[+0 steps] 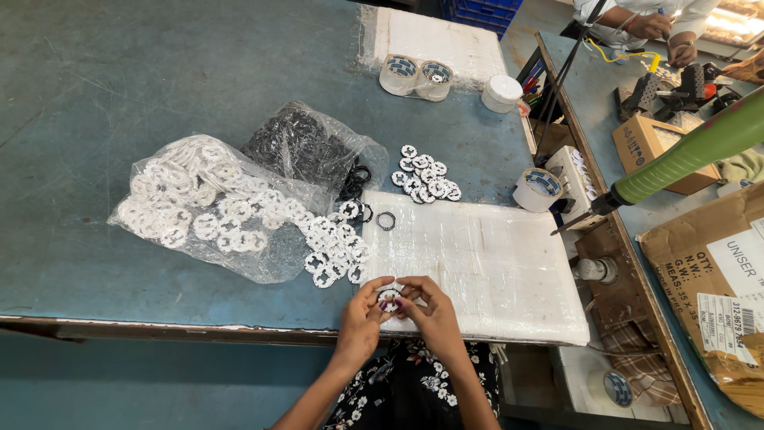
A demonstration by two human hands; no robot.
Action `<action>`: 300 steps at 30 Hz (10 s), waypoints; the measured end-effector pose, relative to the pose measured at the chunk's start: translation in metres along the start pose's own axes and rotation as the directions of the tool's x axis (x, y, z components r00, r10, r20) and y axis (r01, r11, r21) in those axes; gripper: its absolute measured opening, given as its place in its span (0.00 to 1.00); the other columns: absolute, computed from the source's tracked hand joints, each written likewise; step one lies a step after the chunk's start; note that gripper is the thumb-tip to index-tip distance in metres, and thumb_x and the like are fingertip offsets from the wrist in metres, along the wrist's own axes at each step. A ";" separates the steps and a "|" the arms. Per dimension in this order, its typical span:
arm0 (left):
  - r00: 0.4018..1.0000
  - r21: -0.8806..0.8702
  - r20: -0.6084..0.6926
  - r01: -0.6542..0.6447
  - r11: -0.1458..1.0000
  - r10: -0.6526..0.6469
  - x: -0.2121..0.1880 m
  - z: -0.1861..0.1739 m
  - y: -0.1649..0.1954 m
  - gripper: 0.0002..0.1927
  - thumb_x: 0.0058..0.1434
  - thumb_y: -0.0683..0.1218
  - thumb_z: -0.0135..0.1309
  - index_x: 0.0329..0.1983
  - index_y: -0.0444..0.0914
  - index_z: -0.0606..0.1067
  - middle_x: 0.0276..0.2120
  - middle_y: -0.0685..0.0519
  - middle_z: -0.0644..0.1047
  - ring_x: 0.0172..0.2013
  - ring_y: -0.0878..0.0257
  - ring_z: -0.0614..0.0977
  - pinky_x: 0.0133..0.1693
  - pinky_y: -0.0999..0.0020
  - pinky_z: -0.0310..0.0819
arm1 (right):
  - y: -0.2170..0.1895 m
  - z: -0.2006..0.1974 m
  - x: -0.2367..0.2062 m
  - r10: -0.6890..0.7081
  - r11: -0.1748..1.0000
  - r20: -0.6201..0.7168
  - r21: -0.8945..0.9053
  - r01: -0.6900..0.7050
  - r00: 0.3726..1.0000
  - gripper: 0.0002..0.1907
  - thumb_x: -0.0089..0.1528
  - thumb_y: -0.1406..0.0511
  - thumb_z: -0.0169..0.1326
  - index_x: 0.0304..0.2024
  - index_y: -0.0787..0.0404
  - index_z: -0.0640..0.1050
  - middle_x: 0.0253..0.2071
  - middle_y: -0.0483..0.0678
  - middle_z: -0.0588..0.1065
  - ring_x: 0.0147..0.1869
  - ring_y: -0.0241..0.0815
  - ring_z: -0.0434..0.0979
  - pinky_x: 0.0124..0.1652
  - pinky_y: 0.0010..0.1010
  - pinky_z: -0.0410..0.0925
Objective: The person repeatedly picks small white and black plastic components from a table and snaps them together by hand. The assembled units are placed on a white foam sheet. The person continues this repetitive assembly cycle throughout the clip.
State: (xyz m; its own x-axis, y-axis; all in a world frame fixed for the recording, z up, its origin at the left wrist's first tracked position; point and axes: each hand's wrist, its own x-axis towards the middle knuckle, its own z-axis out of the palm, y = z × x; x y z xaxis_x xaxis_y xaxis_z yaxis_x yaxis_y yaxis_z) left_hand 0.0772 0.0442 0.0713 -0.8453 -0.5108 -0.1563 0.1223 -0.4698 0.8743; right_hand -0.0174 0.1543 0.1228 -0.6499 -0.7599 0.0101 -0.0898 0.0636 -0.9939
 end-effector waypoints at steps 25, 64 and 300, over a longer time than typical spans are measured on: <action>0.995 -0.108 0.055 0.092 0.990 -0.087 0.013 -0.017 -0.015 0.12 0.72 0.42 0.44 0.54 0.31 0.67 0.43 0.40 0.79 0.48 0.53 0.85 0.51 0.67 0.81 | 0.005 0.017 -0.009 -0.130 0.983 -0.247 -0.157 0.093 0.960 0.11 0.60 0.72 0.59 0.45 0.68 0.78 0.41 0.46 0.74 0.41 0.33 0.77 0.39 0.25 0.76; 0.942 -0.388 0.259 0.305 0.870 -0.215 0.011 -0.031 0.026 0.09 0.68 0.42 0.47 0.45 0.29 0.69 0.42 0.38 0.79 0.43 0.50 0.86 0.50 0.58 0.83 | 0.016 0.027 -0.013 -0.436 0.881 -0.272 -0.323 0.345 0.858 0.07 0.59 0.74 0.62 0.40 0.68 0.80 0.43 0.51 0.76 0.41 0.36 0.79 0.39 0.24 0.74; 0.961 0.300 0.275 -0.116 0.947 0.030 0.020 0.004 0.028 0.15 0.66 0.38 0.53 0.56 0.33 0.71 0.39 0.47 0.83 0.41 0.66 0.86 0.45 0.74 0.84 | 0.025 -0.022 -0.007 0.091 0.994 -0.301 -0.031 -0.105 0.949 0.06 0.62 0.75 0.54 0.41 0.68 0.78 0.38 0.47 0.79 0.37 0.35 0.76 0.39 0.28 0.71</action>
State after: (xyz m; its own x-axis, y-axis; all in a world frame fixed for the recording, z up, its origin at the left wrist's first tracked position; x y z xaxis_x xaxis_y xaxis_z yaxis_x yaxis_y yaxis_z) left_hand 0.0616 0.0236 0.0942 -0.9517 -0.3070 0.0029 0.0579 -0.1701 0.9837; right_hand -0.0315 0.1754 0.0998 -0.8525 -0.5204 -0.0480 -0.0443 0.1635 -0.9856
